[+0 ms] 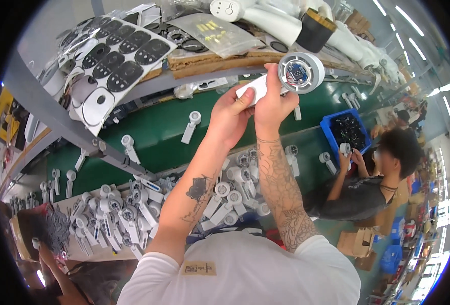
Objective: The person assembles handheld fans by hand on a production line, joining plastic housings and electronic components, then inspects the finished fans.
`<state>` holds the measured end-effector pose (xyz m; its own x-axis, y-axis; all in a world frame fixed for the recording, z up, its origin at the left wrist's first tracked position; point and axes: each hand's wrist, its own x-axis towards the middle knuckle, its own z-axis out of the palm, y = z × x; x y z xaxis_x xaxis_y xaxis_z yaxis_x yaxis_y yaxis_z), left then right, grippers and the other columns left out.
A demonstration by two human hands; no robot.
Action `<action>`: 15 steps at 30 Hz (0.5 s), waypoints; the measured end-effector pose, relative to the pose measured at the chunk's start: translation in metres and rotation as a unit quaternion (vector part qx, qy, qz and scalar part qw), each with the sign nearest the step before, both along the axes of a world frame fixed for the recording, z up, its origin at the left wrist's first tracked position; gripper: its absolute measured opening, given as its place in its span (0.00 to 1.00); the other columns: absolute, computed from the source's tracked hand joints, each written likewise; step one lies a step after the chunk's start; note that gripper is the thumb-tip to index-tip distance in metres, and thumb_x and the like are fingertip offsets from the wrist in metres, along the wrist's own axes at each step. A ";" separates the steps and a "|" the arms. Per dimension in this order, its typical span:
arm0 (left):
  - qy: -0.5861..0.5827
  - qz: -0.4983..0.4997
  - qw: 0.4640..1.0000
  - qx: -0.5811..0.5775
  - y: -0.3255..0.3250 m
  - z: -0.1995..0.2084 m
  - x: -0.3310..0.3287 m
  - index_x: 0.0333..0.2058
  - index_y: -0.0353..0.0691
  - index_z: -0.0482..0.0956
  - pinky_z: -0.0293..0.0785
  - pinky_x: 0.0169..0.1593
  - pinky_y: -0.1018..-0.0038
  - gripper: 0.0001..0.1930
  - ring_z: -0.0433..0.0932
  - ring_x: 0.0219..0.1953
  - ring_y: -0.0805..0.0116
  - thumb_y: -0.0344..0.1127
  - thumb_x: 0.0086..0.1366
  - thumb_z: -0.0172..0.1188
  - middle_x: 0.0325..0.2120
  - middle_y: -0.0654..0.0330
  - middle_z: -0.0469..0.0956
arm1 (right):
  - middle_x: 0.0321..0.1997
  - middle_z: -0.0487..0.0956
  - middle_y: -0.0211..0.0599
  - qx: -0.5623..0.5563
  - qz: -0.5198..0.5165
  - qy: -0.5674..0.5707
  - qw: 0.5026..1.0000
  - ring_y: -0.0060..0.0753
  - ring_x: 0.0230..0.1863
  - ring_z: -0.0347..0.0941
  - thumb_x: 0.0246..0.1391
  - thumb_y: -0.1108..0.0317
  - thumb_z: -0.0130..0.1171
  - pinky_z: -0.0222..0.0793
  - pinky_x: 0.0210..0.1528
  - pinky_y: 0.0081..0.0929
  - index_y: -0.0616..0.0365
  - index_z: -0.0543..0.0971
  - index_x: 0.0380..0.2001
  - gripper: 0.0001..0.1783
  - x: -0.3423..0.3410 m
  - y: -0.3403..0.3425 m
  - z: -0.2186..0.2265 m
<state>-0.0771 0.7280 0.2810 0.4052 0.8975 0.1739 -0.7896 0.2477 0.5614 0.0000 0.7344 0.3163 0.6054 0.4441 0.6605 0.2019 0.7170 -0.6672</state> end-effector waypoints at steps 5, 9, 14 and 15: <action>-0.010 -0.026 1.000 0.006 0.027 -0.001 -0.001 0.53 0.28 0.66 0.68 0.54 0.68 0.25 0.74 0.49 0.64 0.39 0.65 0.60 0.48 0.53 0.75 | 0.41 0.78 0.37 -0.001 -0.034 0.006 0.999 0.28 0.43 0.71 0.60 0.67 0.56 0.65 0.49 0.29 0.67 0.79 0.35 0.11 -0.010 0.015 -0.003; -0.019 -0.056 0.997 0.040 0.039 -0.007 -0.011 0.55 0.26 0.65 0.66 0.58 0.67 0.25 0.73 0.53 0.62 0.35 0.65 0.59 0.51 0.50 0.74 | 0.49 0.70 0.41 0.039 -0.148 -0.134 0.979 0.37 0.52 0.64 0.63 0.60 0.49 0.59 0.55 0.38 0.65 0.76 0.36 0.17 -0.006 0.029 -0.022; -0.004 -0.095 0.995 -0.026 0.047 -0.011 -0.016 0.55 0.22 0.63 0.64 0.60 0.63 0.29 0.71 0.55 0.58 0.35 0.62 0.63 0.52 0.46 0.72 | 0.46 0.66 0.40 0.063 -0.131 -0.075 0.986 0.38 0.50 0.62 0.61 0.55 0.49 0.58 0.54 0.39 0.63 0.72 0.33 0.18 -0.009 0.040 -0.030; -0.007 -0.099 0.995 -0.029 0.049 -0.014 -0.013 0.55 0.22 0.63 0.64 0.60 0.63 0.29 0.71 0.55 0.58 0.35 0.62 0.63 0.52 0.46 0.72 | 0.46 0.66 0.41 0.057 -0.146 -0.081 0.984 0.39 0.50 0.62 0.61 0.56 0.49 0.58 0.54 0.40 0.62 0.71 0.33 0.17 -0.008 0.042 -0.032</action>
<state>-0.0906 0.7765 0.2670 0.5721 0.8096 0.1311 -0.7303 0.4301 0.5308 -0.0083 0.7759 0.2838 0.5784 0.1848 0.7946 0.5083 0.6802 -0.5282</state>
